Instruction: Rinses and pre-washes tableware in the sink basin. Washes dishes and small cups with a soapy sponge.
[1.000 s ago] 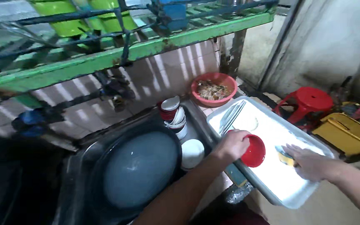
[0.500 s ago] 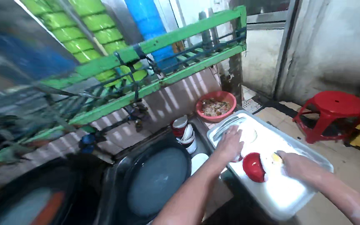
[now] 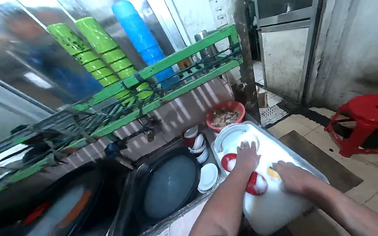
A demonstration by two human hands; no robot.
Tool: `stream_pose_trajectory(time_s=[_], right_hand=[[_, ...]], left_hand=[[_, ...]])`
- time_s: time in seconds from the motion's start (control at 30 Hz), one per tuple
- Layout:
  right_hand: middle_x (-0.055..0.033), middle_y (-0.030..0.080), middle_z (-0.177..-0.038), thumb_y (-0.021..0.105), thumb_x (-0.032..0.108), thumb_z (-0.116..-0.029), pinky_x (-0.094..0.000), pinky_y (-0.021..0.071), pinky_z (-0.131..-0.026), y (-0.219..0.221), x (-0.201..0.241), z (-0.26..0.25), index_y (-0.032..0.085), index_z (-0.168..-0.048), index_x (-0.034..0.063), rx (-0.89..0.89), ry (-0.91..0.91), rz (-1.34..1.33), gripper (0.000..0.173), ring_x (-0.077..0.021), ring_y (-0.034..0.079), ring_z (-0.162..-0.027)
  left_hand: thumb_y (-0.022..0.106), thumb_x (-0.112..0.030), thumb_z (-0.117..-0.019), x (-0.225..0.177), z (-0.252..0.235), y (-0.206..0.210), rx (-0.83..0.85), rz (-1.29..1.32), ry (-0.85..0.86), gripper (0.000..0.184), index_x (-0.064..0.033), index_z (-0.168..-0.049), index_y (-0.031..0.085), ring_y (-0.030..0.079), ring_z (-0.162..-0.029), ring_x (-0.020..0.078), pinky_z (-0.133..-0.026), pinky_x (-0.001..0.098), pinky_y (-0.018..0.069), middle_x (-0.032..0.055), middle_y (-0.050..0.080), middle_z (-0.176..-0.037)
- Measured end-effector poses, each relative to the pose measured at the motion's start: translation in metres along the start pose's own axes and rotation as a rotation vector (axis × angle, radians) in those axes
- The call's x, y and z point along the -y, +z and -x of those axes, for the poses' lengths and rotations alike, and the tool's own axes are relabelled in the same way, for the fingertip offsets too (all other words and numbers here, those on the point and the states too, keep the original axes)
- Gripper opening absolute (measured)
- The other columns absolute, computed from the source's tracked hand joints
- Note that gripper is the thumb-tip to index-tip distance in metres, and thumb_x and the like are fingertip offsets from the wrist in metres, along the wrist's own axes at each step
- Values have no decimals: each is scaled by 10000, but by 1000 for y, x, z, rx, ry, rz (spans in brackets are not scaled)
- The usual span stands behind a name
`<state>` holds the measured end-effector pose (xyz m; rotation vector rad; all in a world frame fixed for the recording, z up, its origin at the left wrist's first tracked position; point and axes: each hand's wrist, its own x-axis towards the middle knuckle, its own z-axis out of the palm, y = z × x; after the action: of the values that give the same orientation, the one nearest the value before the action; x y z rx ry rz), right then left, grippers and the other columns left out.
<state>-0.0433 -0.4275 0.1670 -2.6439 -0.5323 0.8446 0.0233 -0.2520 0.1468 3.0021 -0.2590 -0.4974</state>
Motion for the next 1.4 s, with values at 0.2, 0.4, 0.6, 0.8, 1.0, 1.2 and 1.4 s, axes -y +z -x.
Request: stream_pose_trajectory(time_s=[0.2,0.4,0.6,0.8,1.0,1.2,1.4], right_hand=[[-272,630,-1278,756,326,-906,-626,463,-1026,-15,-5,11,524,-1428,18,-254,95,-430,650,-424,613,-1198],[-293,660,-1228,763,163,-905,-623,477,-1028,-21,30,20,563,-1397,-23,-796,89,-797,564,-425,640,-1162],[-178,678,-1254,707,370,-938,-560,513,-1028,-28,94,-28,617,-1343,46,-783,-141,-653,527,-319,651,-1175],[-252,671,-1217,631,256,-1007,-613,505,-999,-41,122,-34,618,-1311,-8,-666,-35,-665,403,-404,652,-1144],[-148,701,-1073,635,202,-992,-482,559,-911,-51,95,-63,686,-1166,23,-569,-315,-715,254,-256,677,-1007],[-156,708,-1071,712,336,-936,-600,543,-893,-56,127,-16,678,-1179,88,-613,-74,-464,349,-344,685,-1016],[-146,686,-1021,614,269,-1017,-518,548,-850,-65,66,-53,680,-1158,47,-616,-171,-808,271,-269,663,-944]], left_hand=[[405,-275,-1110,14,33,-22,26,409,5,518,-43,-1572,373,427,-1449,364,-1203,526,322,239,452,-1546],[549,-5,-965,21,77,-40,-83,1515,-164,428,-32,-1391,512,673,-919,241,-782,424,578,168,669,-1102],[666,9,-896,13,116,-38,-174,1305,-23,347,42,-1233,585,673,-946,157,-840,343,586,126,679,-1053],[683,-24,-904,40,115,-35,-190,1226,-42,353,51,-1235,589,667,-934,174,-838,355,579,139,678,-1046],[631,-8,-873,48,122,-30,-138,1217,95,441,77,-1299,561,649,-1022,133,-911,316,556,136,667,-1140],[688,81,-855,39,116,-38,-9,1482,16,381,37,-1212,566,688,-910,160,-812,337,599,108,693,-1007],[724,95,-754,27,111,-34,-98,1555,49,482,82,-1211,572,704,-917,229,-810,386,618,177,698,-1028]])
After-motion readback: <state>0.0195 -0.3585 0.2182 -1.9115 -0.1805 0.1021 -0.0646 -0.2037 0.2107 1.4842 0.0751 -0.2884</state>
